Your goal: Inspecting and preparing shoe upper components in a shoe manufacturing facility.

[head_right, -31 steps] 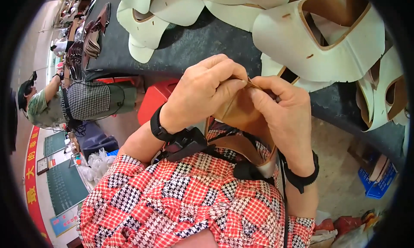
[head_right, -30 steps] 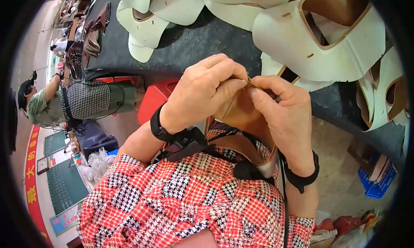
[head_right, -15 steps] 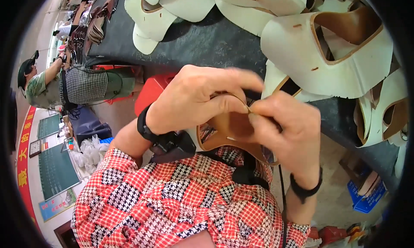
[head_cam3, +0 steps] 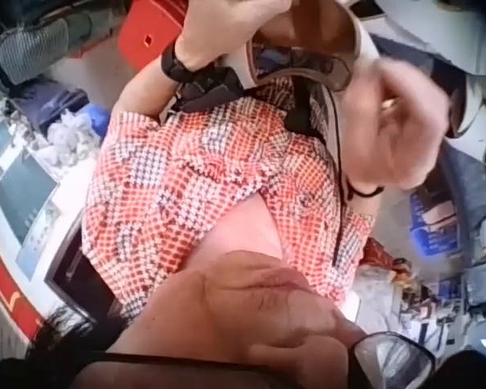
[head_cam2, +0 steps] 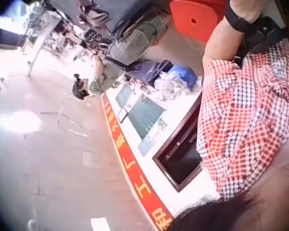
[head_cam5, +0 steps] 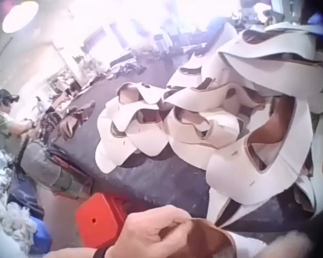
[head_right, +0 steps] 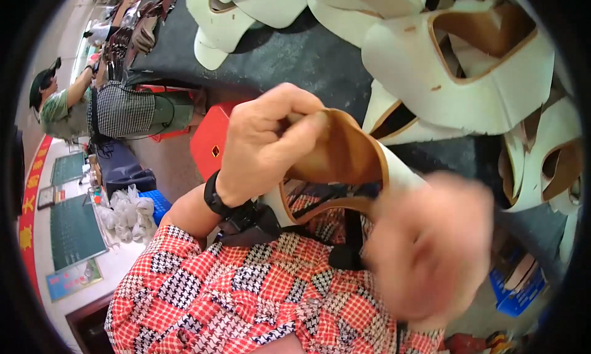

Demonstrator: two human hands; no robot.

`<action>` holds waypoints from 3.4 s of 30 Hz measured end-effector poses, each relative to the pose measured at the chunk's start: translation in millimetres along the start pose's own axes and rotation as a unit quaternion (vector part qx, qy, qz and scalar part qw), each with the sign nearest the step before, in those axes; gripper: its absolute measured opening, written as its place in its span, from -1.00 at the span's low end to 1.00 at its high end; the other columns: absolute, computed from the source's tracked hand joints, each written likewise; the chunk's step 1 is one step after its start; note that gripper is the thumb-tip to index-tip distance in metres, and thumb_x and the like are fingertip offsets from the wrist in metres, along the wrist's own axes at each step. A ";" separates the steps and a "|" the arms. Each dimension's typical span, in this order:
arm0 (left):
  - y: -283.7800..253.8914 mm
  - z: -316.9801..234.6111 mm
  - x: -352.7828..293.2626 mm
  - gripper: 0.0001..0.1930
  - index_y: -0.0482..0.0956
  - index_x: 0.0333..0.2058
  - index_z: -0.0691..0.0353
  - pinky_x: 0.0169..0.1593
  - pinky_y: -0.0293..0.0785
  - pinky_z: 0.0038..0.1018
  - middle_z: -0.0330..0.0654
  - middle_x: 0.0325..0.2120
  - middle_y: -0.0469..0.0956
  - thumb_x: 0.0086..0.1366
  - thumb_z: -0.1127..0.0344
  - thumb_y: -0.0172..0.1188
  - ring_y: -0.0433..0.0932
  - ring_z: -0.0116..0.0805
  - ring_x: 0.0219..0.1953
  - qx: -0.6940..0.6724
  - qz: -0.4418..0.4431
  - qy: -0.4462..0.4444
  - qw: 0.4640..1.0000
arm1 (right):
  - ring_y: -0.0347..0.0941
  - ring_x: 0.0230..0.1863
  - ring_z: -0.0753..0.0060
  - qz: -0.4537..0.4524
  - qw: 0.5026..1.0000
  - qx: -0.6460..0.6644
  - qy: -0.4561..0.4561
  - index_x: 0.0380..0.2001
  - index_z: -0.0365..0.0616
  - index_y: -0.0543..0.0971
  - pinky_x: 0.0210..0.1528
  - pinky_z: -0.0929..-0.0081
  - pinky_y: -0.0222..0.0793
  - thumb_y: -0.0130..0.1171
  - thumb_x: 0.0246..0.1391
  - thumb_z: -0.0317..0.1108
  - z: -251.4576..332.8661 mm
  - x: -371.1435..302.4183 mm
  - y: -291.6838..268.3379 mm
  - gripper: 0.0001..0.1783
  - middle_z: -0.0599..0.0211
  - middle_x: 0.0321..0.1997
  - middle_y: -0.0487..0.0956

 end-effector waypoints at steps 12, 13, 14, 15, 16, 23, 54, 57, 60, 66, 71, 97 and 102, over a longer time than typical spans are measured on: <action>24.8 10.5 -27.7 -0.88 0.47 -0.30 0.35 -0.33 0.34 -0.72 -0.35 -0.46 0.49 0.27 0.41 0.08 0.39 -0.70 -0.40 -0.163 0.015 -0.141 0.976 | 0.30 0.08 0.39 0.005 0.751 0.502 0.429 0.08 -0.30 0.22 0.11 0.44 0.21 0.09 -0.06 -0.53 -68.7 -59.2 43.6 -0.42 0.22 0.01 0.41; 26.3 12.3 -27.5 -0.88 0.47 -0.30 0.35 -0.33 0.34 -0.72 -0.35 -0.46 0.49 0.27 0.41 0.08 0.39 -0.70 -0.40 -0.166 0.016 -0.148 0.975 | 0.30 0.10 0.38 0.002 0.730 0.522 0.441 0.08 -0.28 0.25 0.15 0.40 0.18 0.08 -0.05 -0.52 -72.6 -60.6 45.9 -0.45 0.23 0.03 0.40; 25.6 15.3 -25.4 -0.87 0.48 -0.30 0.36 -0.32 0.35 -0.71 -0.35 -0.45 0.49 0.27 0.39 0.07 0.40 -0.69 -0.40 -0.179 0.021 -0.160 0.971 | 0.30 0.11 0.36 0.000 0.709 0.543 0.450 0.08 -0.25 0.27 0.19 0.37 0.14 0.08 -0.03 -0.51 -76.0 -61.4 49.8 -0.46 0.25 0.06 0.40; 24.4 18.7 -23.6 -0.86 0.48 -0.30 0.37 -0.31 0.36 -0.71 -0.36 -0.45 0.50 0.28 0.38 0.07 0.40 -0.69 -0.39 -0.191 0.025 -0.172 0.966 | 0.30 0.11 0.36 0.002 0.706 0.543 0.455 0.08 -0.25 0.27 0.19 0.37 0.14 0.08 -0.03 -0.51 -79.7 -62.9 51.2 -0.46 0.25 0.06 0.40; 24.4 20.7 -22.3 -0.85 0.49 -0.30 0.36 -0.30 0.38 -0.69 -0.34 -0.44 0.51 0.27 0.37 0.08 0.43 -0.66 -0.39 -0.227 0.040 -0.170 0.958 | 0.29 0.12 0.36 0.016 0.677 0.573 0.461 0.08 -0.23 0.28 0.21 0.35 0.12 0.07 -0.01 -0.50 -81.4 -65.1 54.7 -0.48 0.26 0.07 0.40; 38.1 27.2 -31.0 -0.88 0.50 -0.31 0.30 -0.33 0.40 -0.68 -0.31 -0.44 0.52 0.26 0.37 0.09 0.46 -0.63 -0.42 -0.418 0.034 -0.232 0.878 | 0.28 0.15 0.28 0.076 0.557 0.673 0.481 0.10 -0.23 0.27 0.22 0.28 0.14 -0.02 0.05 -0.28 -90.5 -72.0 67.5 -0.48 0.22 0.10 0.38; -4.9 28.6 8.9 -0.91 0.48 -0.40 0.28 -0.32 0.30 -0.67 -0.38 -0.52 0.46 0.24 0.38 0.12 0.36 -0.68 -0.44 -0.386 0.191 -0.157 0.888 | 0.44 -0.23 0.39 0.059 0.533 0.684 0.495 -0.08 -0.22 0.39 -0.14 0.53 0.37 0.13 -0.12 -0.56 -80.5 -63.4 73.4 -0.56 0.26 -0.17 0.50; -3.8 25.1 12.0 -0.93 0.49 -0.39 0.30 -0.30 0.32 -0.65 -0.36 -0.51 0.46 0.22 0.43 0.14 0.38 -0.65 -0.42 -0.375 0.230 -0.145 0.886 | 0.39 -0.05 0.25 0.052 0.625 0.640 0.444 -0.09 -0.21 0.39 0.12 0.34 0.22 0.14 -0.20 -0.54 -89.1 -69.5 75.3 -0.52 0.22 -0.12 0.48; -0.9 14.0 14.5 -0.93 0.49 -0.40 0.31 -0.30 0.33 -0.64 -0.35 -0.51 0.45 0.21 0.44 0.15 0.38 -0.63 -0.41 -0.300 0.245 -0.071 0.919 | 0.34 0.03 0.23 0.009 0.521 0.737 0.431 -0.10 -0.23 0.39 0.19 0.27 0.13 0.15 -0.31 -0.53 -79.5 -59.1 81.7 -0.46 0.19 -0.06 0.46; 5.8 16.2 6.5 -0.91 0.49 -0.40 0.31 -0.30 0.33 -0.63 -0.36 -0.50 0.46 0.23 0.41 0.14 0.38 -0.63 -0.42 -0.299 0.245 -0.082 0.918 | 0.32 0.06 0.22 0.036 0.495 0.769 0.403 -0.02 -0.25 0.37 0.21 0.28 0.10 0.14 -0.37 -0.51 -80.6 -65.3 82.8 -0.35 0.22 -0.04 0.46; 13.1 27.5 -6.5 -0.88 0.47 -0.38 0.31 -0.29 0.36 -0.64 -0.37 -0.47 0.46 0.27 0.36 0.10 0.39 -0.66 -0.41 -0.393 0.246 -0.166 0.870 | 0.31 0.10 0.19 0.040 0.504 0.742 0.441 0.00 -0.27 0.38 0.23 0.28 0.08 0.15 -0.31 -0.48 -95.4 -78.6 85.3 -0.36 0.21 0.02 0.46; -60.4 -18.4 -37.8 -0.89 0.43 -0.51 0.31 -0.57 0.30 -0.58 -0.32 -0.72 0.30 -0.11 0.47 0.11 0.34 -0.46 -0.65 0.354 -0.063 0.389 0.848 | 0.39 -0.08 0.35 0.216 0.939 0.217 0.157 -0.03 -0.37 0.33 0.01 0.48 0.33 0.16 -0.01 -0.57 -55.9 -29.4 121.7 -0.57 0.08 -0.10 0.43; -143.6 -37.1 33.6 -0.87 0.46 -0.52 0.34 -0.57 0.33 -0.45 -0.22 -0.67 0.32 -0.15 0.55 0.17 0.35 -0.36 -0.64 0.539 -0.119 0.447 0.704 | 0.45 -0.09 0.04 0.143 0.978 0.144 0.045 -0.13 -0.39 0.38 -0.05 0.35 0.41 0.23 -0.15 -0.57 20.0 10.5 117.2 -0.55 -0.14 -0.03 0.42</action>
Point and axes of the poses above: each hand's wrist, its own x-axis towards the middle knuckle, its own y-axis out of the palm, z = x × y, the point moved 6 cm from there along x, towards the middle knuckle
